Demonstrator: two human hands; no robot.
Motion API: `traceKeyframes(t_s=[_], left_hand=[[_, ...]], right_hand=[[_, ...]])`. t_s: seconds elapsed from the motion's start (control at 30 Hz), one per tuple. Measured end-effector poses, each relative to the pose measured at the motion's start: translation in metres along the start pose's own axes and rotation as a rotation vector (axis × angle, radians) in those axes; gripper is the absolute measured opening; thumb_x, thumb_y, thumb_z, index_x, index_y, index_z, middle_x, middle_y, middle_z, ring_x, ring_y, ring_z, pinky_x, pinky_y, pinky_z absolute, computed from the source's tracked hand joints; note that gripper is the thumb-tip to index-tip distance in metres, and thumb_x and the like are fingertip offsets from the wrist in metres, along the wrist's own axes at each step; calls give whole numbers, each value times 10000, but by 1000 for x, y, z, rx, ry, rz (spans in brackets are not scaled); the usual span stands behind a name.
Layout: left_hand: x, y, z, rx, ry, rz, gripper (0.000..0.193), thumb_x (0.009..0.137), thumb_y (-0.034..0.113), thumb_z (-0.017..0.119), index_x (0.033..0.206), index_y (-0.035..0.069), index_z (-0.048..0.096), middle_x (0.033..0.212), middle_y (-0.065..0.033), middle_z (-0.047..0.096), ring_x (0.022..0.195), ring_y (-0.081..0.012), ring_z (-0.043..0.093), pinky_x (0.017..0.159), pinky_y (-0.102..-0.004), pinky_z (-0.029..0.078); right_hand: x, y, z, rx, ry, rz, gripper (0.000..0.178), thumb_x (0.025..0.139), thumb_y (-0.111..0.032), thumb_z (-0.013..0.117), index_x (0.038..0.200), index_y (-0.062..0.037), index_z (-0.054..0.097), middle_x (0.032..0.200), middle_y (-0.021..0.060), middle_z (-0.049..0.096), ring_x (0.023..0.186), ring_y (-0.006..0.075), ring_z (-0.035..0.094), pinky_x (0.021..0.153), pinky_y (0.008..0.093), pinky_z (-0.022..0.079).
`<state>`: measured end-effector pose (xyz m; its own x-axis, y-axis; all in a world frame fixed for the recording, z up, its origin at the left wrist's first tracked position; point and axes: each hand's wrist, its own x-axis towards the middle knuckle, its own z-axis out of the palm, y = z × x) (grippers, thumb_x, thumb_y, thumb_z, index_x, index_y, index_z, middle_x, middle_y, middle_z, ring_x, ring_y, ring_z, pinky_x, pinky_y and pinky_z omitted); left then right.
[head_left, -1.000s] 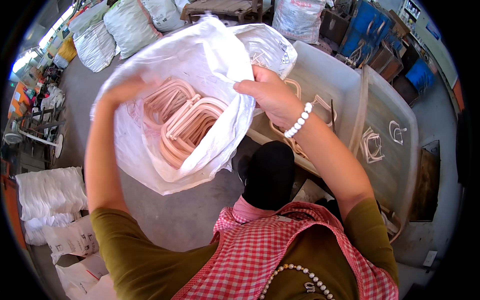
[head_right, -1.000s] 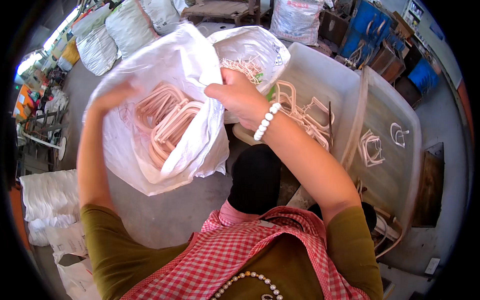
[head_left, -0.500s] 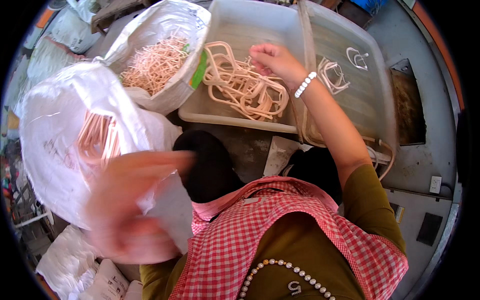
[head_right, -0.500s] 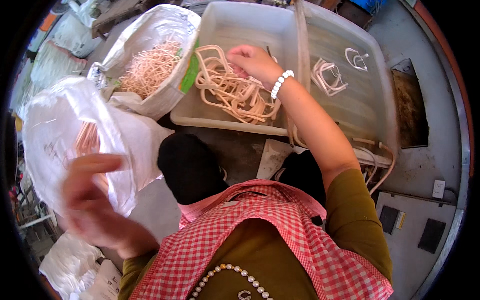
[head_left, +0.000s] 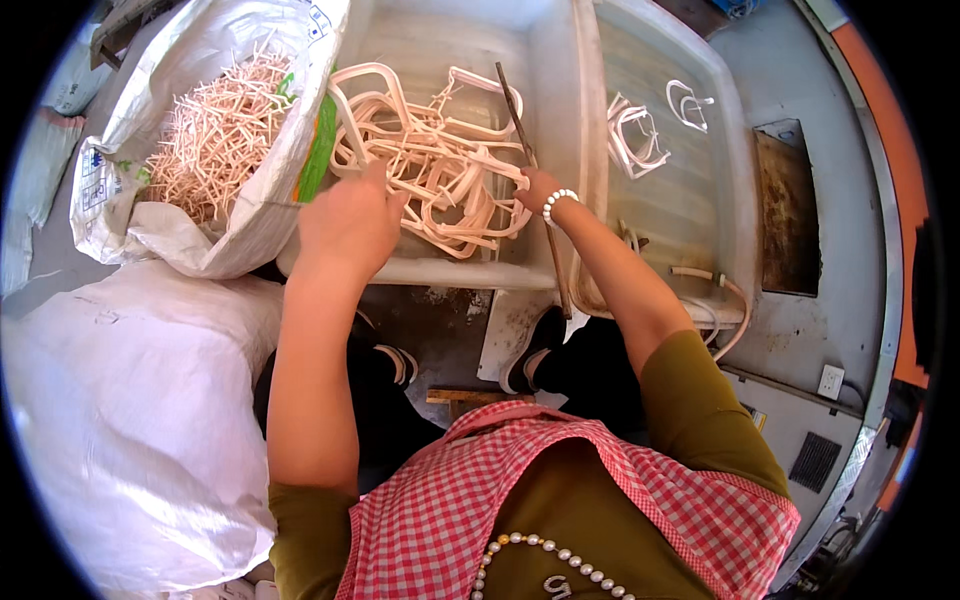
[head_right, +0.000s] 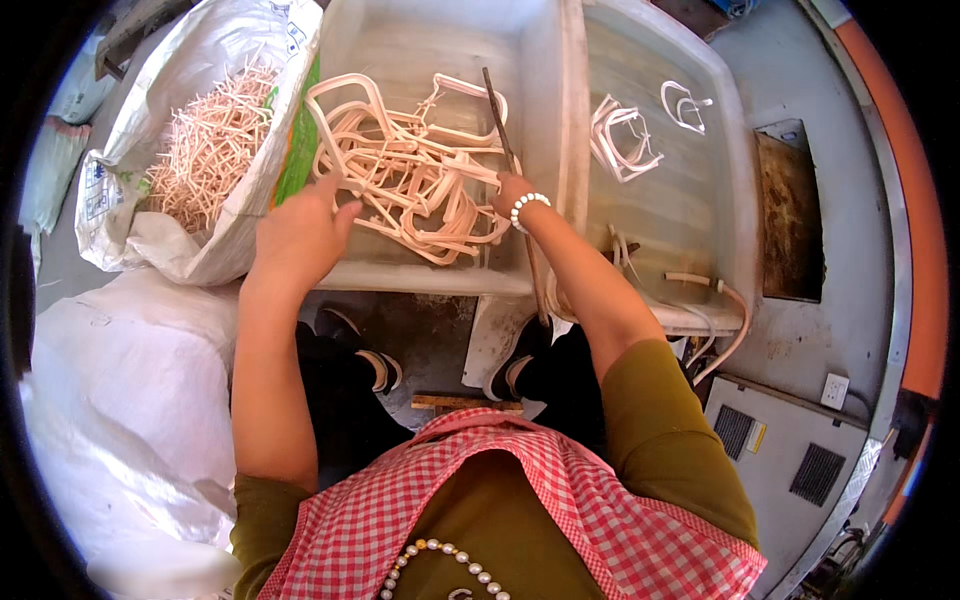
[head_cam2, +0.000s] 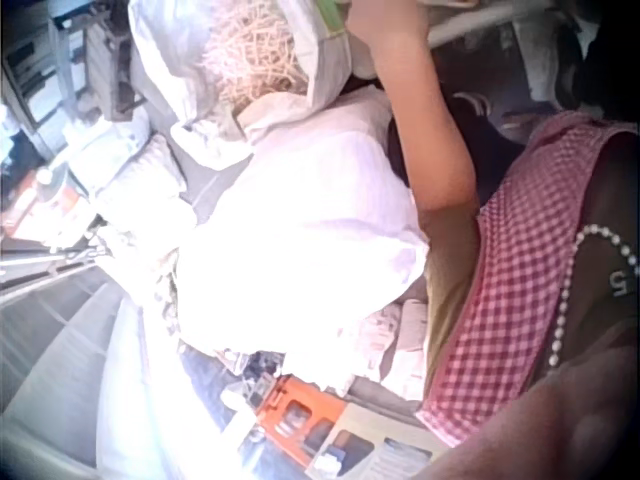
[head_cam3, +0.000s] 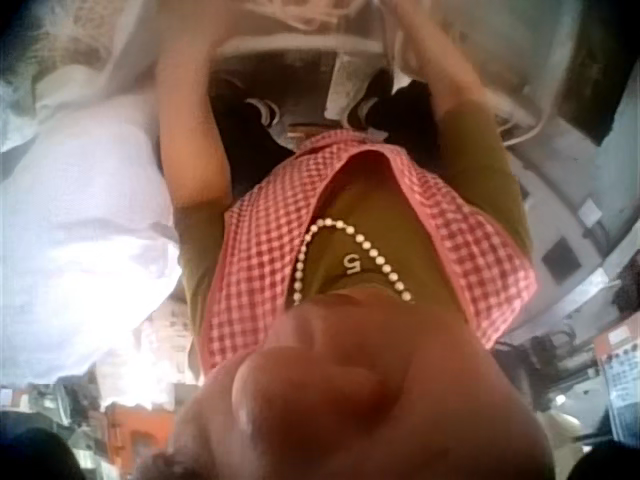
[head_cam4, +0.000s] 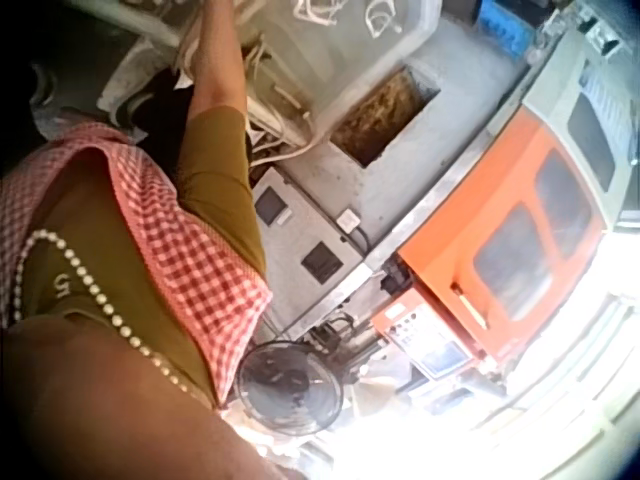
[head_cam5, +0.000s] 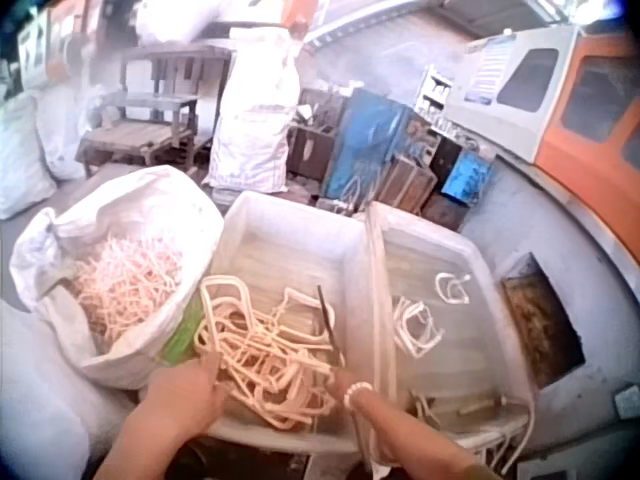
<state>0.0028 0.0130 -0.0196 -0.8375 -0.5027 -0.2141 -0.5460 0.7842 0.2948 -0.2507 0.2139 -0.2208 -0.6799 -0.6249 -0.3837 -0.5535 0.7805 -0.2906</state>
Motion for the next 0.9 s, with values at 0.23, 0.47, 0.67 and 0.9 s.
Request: traceKeyframes(t_s=[0.23, 0.47, 0.67, 0.9], left_hand=[[9, -11, -15, -79, 94, -49, 363, 868, 276, 588, 1137, 33, 559, 964, -180, 644, 892, -365, 615, 753, -455, 478], [6, -12, -19, -151, 77, -24, 361, 864, 274, 597, 1116, 18, 567, 980, -173, 638, 918, -353, 606, 775, -445, 471], [7, -10, -19, -144, -33, -20, 386, 873, 275, 583, 1159, 18, 556, 1049, -175, 628, 984, -344, 591, 812, -428, 468], [10, 1, -8, -364, 26, 77, 357, 892, 267, 555, 1134, 6, 568, 1067, -205, 617, 1016, -363, 578, 863, -424, 455]], right_hand=[[61, 6, 44, -217, 26, 67, 623, 727, -207, 671, 1287, -41, 455, 1099, 238, 608, 1013, 378, 591, 926, 401, 466], [21, -25, 11, -176, -193, -49, 343, 710, -303, 707, 934, -45, 669, 866, 180, 668, 834, 299, 646, 758, 381, 509], [-52, -79, -92, 167, -333, -46, 423, 711, -371, 757, 906, -14, 640, 762, 127, 658, 668, 215, 620, 650, 351, 488], [-120, -99, -159, 627, -277, -9, 241, 753, -155, 759, 838, -19, 579, 702, 11, 588, 561, 73, 551, 519, 220, 486]])
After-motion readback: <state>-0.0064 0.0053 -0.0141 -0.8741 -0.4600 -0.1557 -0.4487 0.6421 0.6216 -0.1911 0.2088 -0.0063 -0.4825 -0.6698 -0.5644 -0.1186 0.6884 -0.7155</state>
